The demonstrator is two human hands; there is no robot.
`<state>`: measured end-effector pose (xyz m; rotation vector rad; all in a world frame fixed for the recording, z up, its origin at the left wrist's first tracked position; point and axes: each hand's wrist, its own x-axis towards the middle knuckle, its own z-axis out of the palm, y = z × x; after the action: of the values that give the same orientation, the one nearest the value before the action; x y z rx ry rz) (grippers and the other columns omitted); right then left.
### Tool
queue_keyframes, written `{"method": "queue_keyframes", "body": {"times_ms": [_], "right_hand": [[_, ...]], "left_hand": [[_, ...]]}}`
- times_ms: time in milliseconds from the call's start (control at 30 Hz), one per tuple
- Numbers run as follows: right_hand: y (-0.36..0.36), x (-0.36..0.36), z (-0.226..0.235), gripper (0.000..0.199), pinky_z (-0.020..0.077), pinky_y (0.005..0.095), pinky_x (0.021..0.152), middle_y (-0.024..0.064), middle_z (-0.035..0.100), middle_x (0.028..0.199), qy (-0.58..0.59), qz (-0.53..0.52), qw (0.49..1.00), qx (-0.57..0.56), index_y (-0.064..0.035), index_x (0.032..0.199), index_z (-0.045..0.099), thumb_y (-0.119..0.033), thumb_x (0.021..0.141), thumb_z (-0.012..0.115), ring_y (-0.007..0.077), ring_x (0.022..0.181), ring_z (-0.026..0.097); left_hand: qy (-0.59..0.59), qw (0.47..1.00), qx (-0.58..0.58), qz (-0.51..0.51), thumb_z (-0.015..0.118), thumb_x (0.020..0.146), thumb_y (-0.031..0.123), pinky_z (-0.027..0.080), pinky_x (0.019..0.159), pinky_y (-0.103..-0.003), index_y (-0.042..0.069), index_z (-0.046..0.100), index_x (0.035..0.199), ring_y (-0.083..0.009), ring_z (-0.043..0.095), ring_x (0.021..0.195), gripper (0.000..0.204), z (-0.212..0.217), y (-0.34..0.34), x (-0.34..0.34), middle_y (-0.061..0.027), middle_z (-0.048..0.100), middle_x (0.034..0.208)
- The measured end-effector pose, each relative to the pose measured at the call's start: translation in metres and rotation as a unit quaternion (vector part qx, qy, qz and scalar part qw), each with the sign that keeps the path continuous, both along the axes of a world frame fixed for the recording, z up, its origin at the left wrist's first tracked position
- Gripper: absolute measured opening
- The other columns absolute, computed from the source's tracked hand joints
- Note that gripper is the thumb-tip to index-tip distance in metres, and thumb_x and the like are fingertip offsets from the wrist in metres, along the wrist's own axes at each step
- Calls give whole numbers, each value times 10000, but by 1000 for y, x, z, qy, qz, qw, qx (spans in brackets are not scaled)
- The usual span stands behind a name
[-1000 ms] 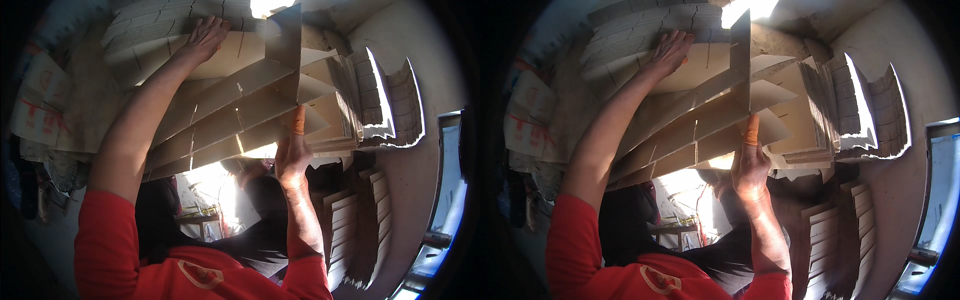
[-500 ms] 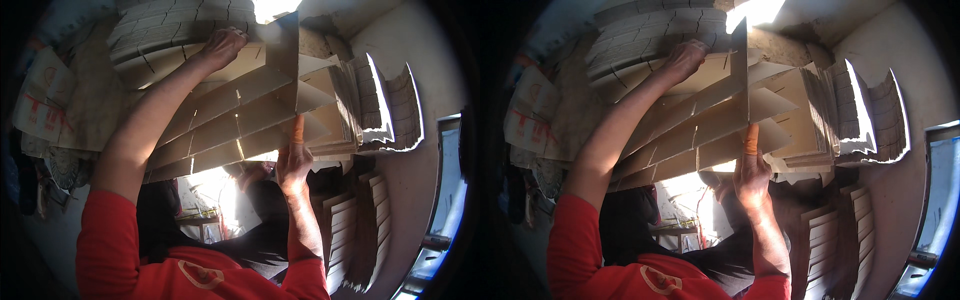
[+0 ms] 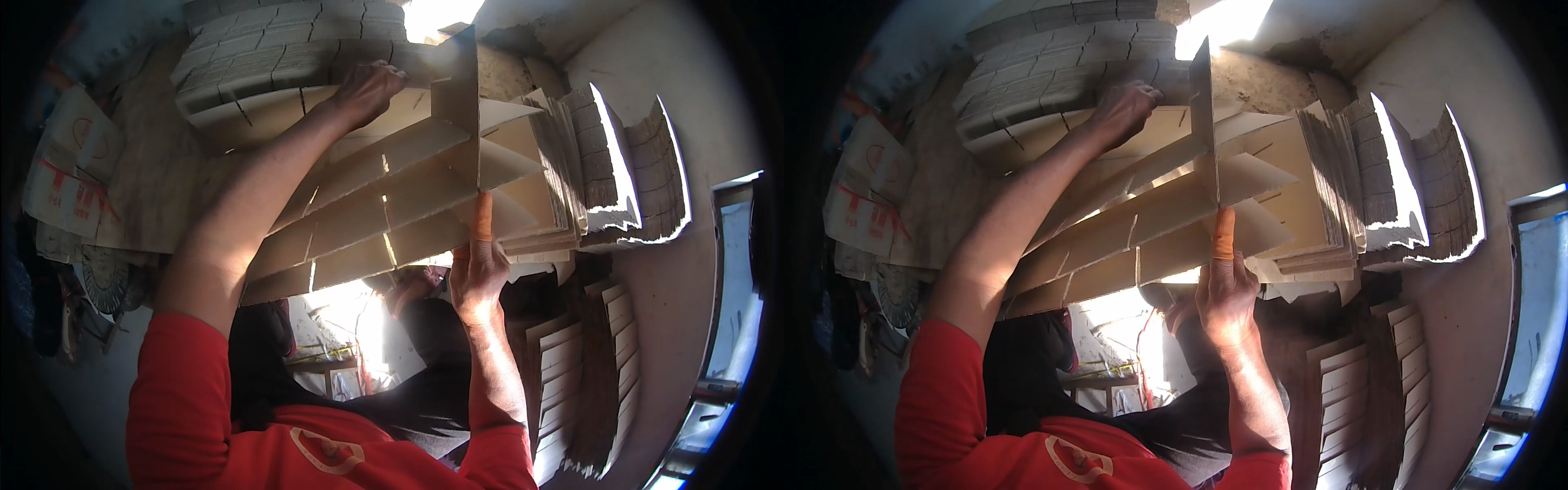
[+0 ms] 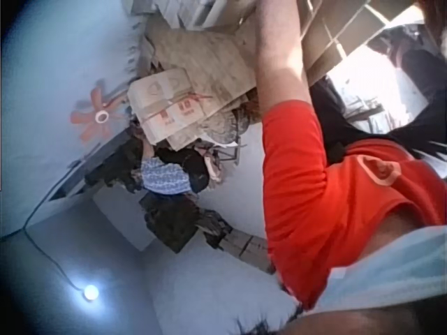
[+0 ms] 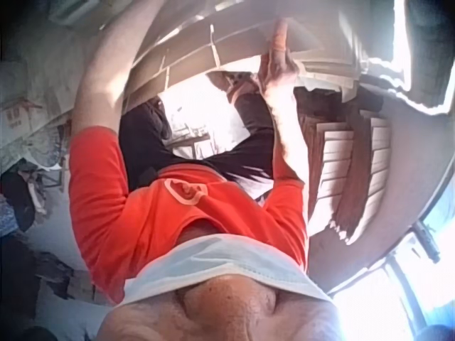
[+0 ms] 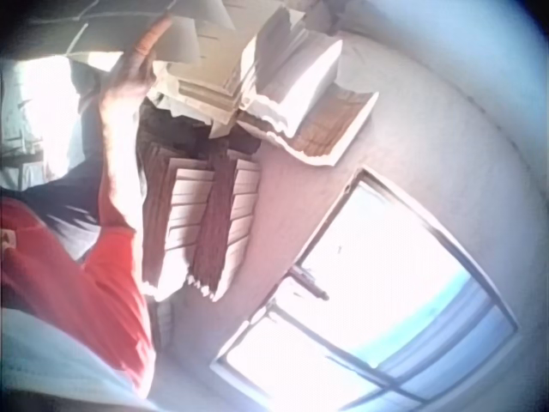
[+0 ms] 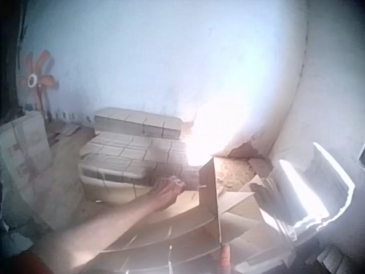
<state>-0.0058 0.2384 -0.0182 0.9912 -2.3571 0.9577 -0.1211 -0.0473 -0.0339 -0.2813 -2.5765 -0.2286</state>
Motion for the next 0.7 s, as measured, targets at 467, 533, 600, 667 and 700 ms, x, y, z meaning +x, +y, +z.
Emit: {"method": "queue_keyframes", "body": {"times_ms": [467,533,600,667,700], "right_hand": [[6,-4,-1,797,435,238,585,140,550,720,-97,-4,992,75,-105,1501,233,154,775,434,186,592,518],[6,-5,-1,787,426,242,574,141,530,705,-95,-8,992,87,-102,1501,232,149,783,437,198,583,506],[6,-5,1,775,423,246,568,146,513,694,-94,-28,988,119,-99,1499,234,144,792,439,214,578,499],[6,-5,4,762,424,250,574,153,512,701,-102,-32,987,116,-93,1497,239,138,801,444,230,590,511],[7,-5,5,755,425,252,577,157,512,704,-105,-35,987,115,-90,1496,242,135,805,446,238,597,517]], "left_hand": [[64,991,83,-79,553,673,-57,478,624,-475,20,529,724,-397,607,744,95,-2,4,4,-191,596,720],[48,991,84,-89,546,661,-62,456,598,-472,21,509,693,-396,601,712,97,-2,6,6,-210,562,693],[19,992,88,-89,536,647,-70,431,576,-469,19,484,665,-400,587,683,105,-3,7,9,-231,527,676],[-25,992,96,-80,521,631,-82,402,557,-467,12,453,639,-409,565,657,117,-4,8,11,-253,490,668],[-29,990,105,-90,536,633,-83,407,572,-472,1,471,681,-418,567,686,116,-5,8,12,-249,510,688]]}}
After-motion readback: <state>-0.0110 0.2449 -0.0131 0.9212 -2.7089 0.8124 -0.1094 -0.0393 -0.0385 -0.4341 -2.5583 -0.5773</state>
